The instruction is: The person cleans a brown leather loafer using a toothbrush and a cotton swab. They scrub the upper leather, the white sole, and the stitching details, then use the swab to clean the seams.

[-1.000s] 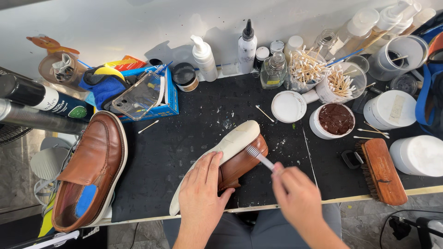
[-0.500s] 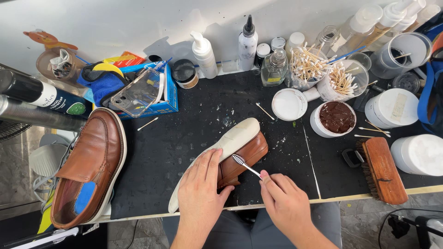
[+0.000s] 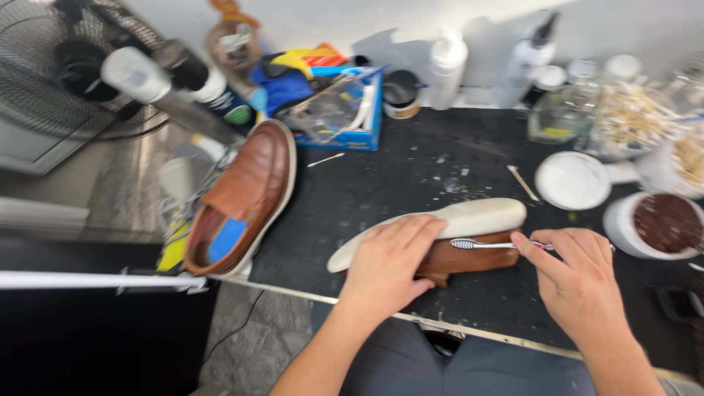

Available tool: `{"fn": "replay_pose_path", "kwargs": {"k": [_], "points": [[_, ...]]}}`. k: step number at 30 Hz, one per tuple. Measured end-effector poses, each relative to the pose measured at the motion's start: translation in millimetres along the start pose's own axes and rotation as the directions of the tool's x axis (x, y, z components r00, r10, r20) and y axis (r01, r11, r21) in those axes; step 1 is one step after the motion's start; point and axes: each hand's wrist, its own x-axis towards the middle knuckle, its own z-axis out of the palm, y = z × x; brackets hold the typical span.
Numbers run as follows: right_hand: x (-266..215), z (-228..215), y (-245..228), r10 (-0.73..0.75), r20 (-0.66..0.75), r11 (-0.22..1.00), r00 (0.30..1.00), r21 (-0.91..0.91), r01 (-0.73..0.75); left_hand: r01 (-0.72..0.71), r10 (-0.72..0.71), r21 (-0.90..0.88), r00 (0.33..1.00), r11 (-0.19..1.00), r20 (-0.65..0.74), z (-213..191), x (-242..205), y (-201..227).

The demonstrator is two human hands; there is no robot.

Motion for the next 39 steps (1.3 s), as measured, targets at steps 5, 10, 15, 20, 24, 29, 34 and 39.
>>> {"fn": "replay_pose_path", "kwargs": {"k": [5, 10, 15, 20, 24, 29, 34, 39], "points": [[4, -3, 47, 0.016, -0.057, 0.999, 0.998, 0.046, -0.014, -0.005, 0.004, -0.012, 0.999, 1.0, -0.048, 2, -3, -2], [-7, 6, 34, -0.034, -0.033, 0.994, 0.999, -0.107, 0.03, 0.006, -0.006, -0.019, 0.999, 1.0, -0.043, 5, -4, -3], [-3, 9, 25, -0.02, -0.02, 0.997, 1.0, -0.077, 0.019, 0.004, -0.005, -0.025, 0.999, 1.0, -0.043, 4, -5, -2], [-2, -15, 59, 0.032, -0.028, 0.998, 0.999, -0.051, -0.034, 0.002, -0.003, -0.019, 0.999, 1.0, -0.044, 9, -5, -5], [0, 9, 37, -0.026, -0.015, 0.999, 1.0, -0.046, 0.025, -0.001, 0.0, -0.023, 0.999, 1.0, -0.052, 8, -3, -4], [11, -4, 30, 0.035, 0.004, 0.999, 0.999, -0.029, -0.035, -0.014, 0.012, -0.036, 0.999, 0.999, -0.052, 3, -3, -4], [14, -22, 27, 0.068, -0.052, 0.997, 0.996, -0.038, -0.07, -0.016, 0.013, -0.06, 0.999, 0.998, -0.045, 3, 1, -4], [14, -8, 11, -0.001, -0.032, 0.998, 0.999, 0.066, 0.003, -0.003, 0.002, -0.044, 0.999, 0.999, -0.033, 2, 7, -2]]}}
